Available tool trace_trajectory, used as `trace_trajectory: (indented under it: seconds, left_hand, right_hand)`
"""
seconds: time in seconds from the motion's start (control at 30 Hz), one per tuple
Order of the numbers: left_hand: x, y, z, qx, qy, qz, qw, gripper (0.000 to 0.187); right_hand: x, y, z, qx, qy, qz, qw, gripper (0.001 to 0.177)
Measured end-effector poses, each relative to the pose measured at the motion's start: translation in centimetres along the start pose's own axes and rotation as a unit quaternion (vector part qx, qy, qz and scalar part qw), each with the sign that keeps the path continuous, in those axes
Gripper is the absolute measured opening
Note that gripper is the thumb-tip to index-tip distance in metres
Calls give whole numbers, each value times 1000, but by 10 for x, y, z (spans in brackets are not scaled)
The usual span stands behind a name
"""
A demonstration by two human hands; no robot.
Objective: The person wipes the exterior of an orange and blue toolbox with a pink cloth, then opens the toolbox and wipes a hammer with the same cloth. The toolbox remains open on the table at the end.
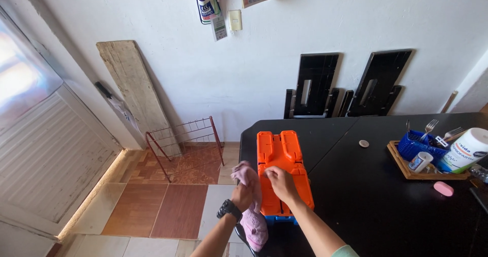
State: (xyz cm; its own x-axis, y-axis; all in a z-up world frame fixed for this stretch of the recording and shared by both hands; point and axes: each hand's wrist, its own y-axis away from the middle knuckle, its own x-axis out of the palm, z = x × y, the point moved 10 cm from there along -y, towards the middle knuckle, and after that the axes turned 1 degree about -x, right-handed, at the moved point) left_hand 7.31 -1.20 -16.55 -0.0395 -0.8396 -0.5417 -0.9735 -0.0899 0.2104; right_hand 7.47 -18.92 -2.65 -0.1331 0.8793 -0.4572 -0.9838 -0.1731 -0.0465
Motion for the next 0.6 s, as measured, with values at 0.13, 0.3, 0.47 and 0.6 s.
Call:
trace_trajectory:
  seconds: [0.13,0.3,0.47,0.6]
  left_hand:
    - [-8,46,-32,-56,25,-7,998,60]
    - [15,87,-84,-48,107,73,990,36]
    - [25,49,-60,33,89,-24,995,47]
    - [16,36,-76,41,124,-41,991,38]
  right_hand:
    - [-33,-11,-49,42,115,-99,987,24]
    - [-54,-23,-94,-9,250,-136,959,48]
    - [-50,-28,-127,43,178,-98,978,58]
    - [-55,-26,-120,27,153,-126,980,52]
